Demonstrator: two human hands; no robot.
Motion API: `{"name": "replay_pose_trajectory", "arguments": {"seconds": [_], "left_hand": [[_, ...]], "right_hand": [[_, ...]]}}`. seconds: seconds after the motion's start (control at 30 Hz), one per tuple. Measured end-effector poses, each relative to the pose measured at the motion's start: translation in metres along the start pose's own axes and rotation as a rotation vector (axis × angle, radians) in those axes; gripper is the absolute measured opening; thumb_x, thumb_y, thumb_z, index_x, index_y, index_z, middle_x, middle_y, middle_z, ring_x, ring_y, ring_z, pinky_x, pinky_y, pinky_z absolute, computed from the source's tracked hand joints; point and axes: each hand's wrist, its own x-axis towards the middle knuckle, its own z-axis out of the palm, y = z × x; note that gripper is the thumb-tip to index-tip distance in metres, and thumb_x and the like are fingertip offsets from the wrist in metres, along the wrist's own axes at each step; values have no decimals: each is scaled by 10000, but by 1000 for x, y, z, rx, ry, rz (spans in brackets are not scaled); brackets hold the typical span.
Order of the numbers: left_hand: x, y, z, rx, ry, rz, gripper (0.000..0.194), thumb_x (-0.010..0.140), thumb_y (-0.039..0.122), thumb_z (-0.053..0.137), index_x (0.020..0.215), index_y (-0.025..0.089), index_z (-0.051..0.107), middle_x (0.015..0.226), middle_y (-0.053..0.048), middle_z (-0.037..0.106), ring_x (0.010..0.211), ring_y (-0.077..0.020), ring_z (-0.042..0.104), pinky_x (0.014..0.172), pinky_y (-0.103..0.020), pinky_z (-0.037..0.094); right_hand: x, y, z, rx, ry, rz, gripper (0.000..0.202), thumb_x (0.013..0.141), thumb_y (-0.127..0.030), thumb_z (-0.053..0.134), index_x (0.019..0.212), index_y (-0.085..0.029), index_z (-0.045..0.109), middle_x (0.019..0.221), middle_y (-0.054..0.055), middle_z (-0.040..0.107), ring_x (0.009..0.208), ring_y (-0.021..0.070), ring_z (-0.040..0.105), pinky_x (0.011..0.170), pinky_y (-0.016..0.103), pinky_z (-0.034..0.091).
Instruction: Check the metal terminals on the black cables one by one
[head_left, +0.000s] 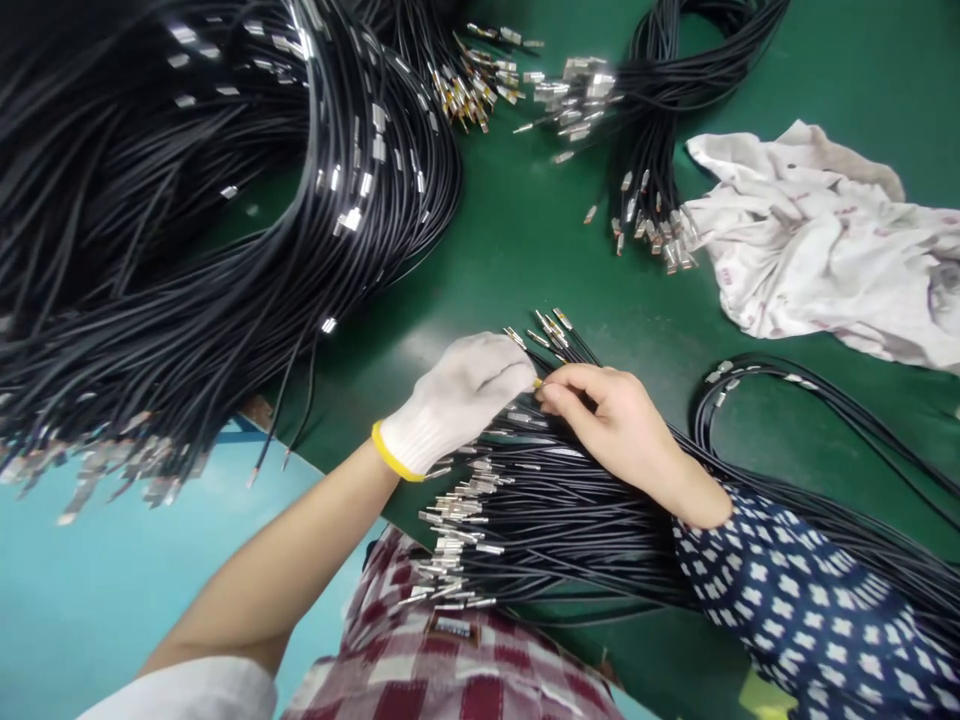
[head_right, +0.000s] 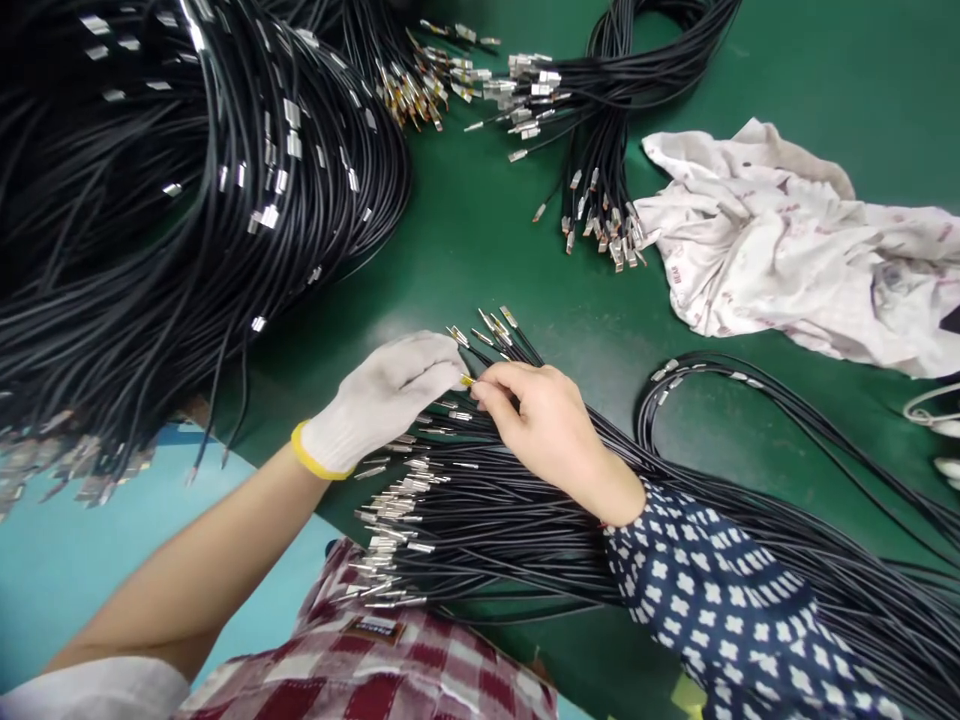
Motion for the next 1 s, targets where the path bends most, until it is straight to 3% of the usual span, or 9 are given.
{"name": "replay_pose_trajectory", "arguments": {"seconds": [0.17,0.37,0.53,0.73,1.0], "left_hand": [[0,-1,0,20,-2,26,214,961,208,474,815,196,629,887,3,652,908,-154,594,927,-310,461],[0,2,-1,83,4,22,216,962,217,459,827,202,627,927,-12,665,938,-171,595,977,-338,456],[1,1,0,94,-4,22,226,955,198,433,793,202,591,879,-10,638,899,-169,579,951,-337,457],[3,2,0,20,-44,-12,219,949,191,443,761,194,555,849,-1,617,892,-160,571,950,-325,443],[3,10,-6,-106,-18,-173,267,934,229,461,679,196,538,738,28,570,737,-137,529,720,-289,429]], "right_hand": [[1,0,0,197,-100,89,288,1016,-290,491,789,-208,649,713,-14,723,675,152,685,670,270,480],[-3,-4,11,-275,153,-110,250,1016,-263,472,885,-192,673,836,53,753,720,191,671,735,335,430],[0,-5,14,-19,58,-45,264,1015,-214,462,802,-204,617,747,11,719,683,161,669,676,284,453],[2,-1,14,-3,74,-86,249,1016,-222,469,809,-201,607,748,18,698,657,153,647,660,275,461],[1,-1,5,97,-9,-39,265,1013,-284,503,812,-197,653,642,-8,658,578,136,613,602,258,457]]}}
